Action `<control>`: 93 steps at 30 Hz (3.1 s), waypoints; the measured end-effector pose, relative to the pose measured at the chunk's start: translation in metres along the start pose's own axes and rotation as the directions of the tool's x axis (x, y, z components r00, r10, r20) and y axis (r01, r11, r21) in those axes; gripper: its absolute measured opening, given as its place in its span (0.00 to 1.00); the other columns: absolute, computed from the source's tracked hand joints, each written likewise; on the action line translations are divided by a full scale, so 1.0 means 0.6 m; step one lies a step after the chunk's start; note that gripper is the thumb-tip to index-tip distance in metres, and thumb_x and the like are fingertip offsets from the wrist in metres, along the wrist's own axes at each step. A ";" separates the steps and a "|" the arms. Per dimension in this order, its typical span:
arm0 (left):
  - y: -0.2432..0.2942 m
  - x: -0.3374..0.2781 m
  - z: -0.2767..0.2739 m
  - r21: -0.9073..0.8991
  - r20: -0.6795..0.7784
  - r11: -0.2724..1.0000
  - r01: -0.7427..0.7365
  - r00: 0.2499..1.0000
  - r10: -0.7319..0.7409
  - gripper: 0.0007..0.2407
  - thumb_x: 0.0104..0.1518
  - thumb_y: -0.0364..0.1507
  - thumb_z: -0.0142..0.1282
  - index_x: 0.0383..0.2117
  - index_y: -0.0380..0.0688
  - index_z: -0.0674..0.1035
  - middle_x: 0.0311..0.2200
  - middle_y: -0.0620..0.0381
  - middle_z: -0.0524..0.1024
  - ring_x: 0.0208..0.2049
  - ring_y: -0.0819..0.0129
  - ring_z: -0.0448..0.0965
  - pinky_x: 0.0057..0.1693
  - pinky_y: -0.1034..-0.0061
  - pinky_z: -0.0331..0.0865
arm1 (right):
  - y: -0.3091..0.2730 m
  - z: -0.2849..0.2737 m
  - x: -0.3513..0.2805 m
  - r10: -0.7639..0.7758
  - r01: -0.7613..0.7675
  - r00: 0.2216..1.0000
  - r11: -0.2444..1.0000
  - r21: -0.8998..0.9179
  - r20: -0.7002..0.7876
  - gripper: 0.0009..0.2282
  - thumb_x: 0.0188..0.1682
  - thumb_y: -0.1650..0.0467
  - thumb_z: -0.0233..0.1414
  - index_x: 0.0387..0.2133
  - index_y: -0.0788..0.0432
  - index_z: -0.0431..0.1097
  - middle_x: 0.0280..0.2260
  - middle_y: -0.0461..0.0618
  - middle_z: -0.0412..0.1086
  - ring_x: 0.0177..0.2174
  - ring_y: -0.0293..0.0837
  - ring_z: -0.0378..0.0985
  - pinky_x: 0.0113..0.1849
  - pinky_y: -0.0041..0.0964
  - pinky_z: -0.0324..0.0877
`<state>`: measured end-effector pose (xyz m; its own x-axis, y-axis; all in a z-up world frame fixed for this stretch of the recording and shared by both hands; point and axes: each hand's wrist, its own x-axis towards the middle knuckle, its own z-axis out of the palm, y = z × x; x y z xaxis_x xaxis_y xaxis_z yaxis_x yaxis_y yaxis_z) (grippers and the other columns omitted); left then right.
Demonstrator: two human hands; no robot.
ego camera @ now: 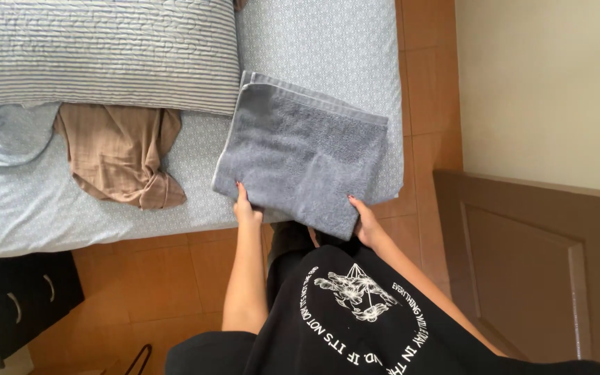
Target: Folding towels on a bed and storing them in a wooden cabinet.
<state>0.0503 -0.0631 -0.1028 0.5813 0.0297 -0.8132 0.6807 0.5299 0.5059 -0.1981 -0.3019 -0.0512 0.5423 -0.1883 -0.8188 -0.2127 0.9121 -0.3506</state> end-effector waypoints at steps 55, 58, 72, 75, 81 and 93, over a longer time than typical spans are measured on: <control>-0.014 -0.068 -0.092 0.830 0.391 0.210 -0.516 0.808 0.441 0.16 0.62 0.27 0.56 0.55 0.37 0.71 0.41 0.49 0.74 0.40 0.61 0.77 0.49 0.65 0.72 | -0.163 -0.123 0.044 -0.450 0.233 0.815 0.830 -0.506 -0.364 0.20 0.49 0.71 0.52 0.57 0.54 0.65 0.49 0.50 0.69 0.40 0.46 0.66 0.42 0.48 0.56; 0.003 -0.147 0.067 0.729 0.659 -0.348 -0.589 0.467 0.590 0.22 0.60 0.26 0.54 0.61 0.33 0.67 0.59 0.36 0.67 0.63 0.40 0.63 0.68 0.51 0.54 | -0.182 0.013 0.043 -0.937 0.442 0.291 -0.051 -0.896 0.196 0.19 0.56 0.70 0.53 0.59 0.62 0.62 0.57 0.60 0.63 0.59 0.55 0.64 0.61 0.51 0.59; 0.077 -0.045 0.296 0.655 0.641 -0.593 -0.469 0.760 0.107 0.28 0.68 0.49 0.38 0.73 0.62 0.49 0.76 0.55 0.41 0.75 0.51 0.31 0.73 0.47 0.24 | -0.366 0.052 0.180 -0.608 -0.012 0.671 -0.581 -0.814 0.424 0.33 0.63 0.51 0.40 0.77 0.47 0.38 0.75 0.52 0.23 0.72 0.58 0.22 0.67 0.69 0.26; 0.105 0.032 0.182 0.808 0.528 -0.507 -0.300 0.751 0.396 0.30 0.69 0.47 0.38 0.73 0.47 0.48 0.75 0.45 0.40 0.74 0.42 0.30 0.71 0.43 0.24 | -0.369 -0.067 0.179 -0.787 -0.116 0.575 -0.349 -0.930 0.224 0.31 0.65 0.53 0.40 0.76 0.55 0.41 0.74 0.63 0.27 0.71 0.65 0.26 0.66 0.72 0.30; 0.085 -0.001 0.030 0.797 0.555 -0.184 -0.575 0.576 0.600 0.21 0.72 0.32 0.41 0.67 0.31 0.62 0.65 0.37 0.61 0.67 0.42 0.57 0.70 0.53 0.49 | -0.272 -0.106 0.095 -0.888 0.147 0.422 -0.133 -0.980 0.184 0.18 0.64 0.64 0.45 0.63 0.60 0.62 0.63 0.60 0.55 0.63 0.58 0.55 0.64 0.57 0.53; 0.023 0.029 -0.040 0.854 0.229 0.474 -0.216 0.973 0.031 0.29 0.62 0.51 0.57 0.48 0.31 0.80 0.39 0.49 0.77 0.43 0.65 0.75 0.52 0.70 0.66 | -0.232 -0.065 0.055 -0.383 0.190 0.917 0.662 -0.725 -0.110 0.37 0.42 0.56 0.64 0.58 0.70 0.62 0.49 0.62 0.72 0.47 0.48 0.76 0.48 0.40 0.73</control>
<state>0.0593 -0.0349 -0.1166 0.6885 -0.1489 -0.7097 0.5778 -0.4787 0.6610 -0.1824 -0.4490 -0.0470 0.4898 -0.5618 -0.6667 -0.6274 0.3038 -0.7170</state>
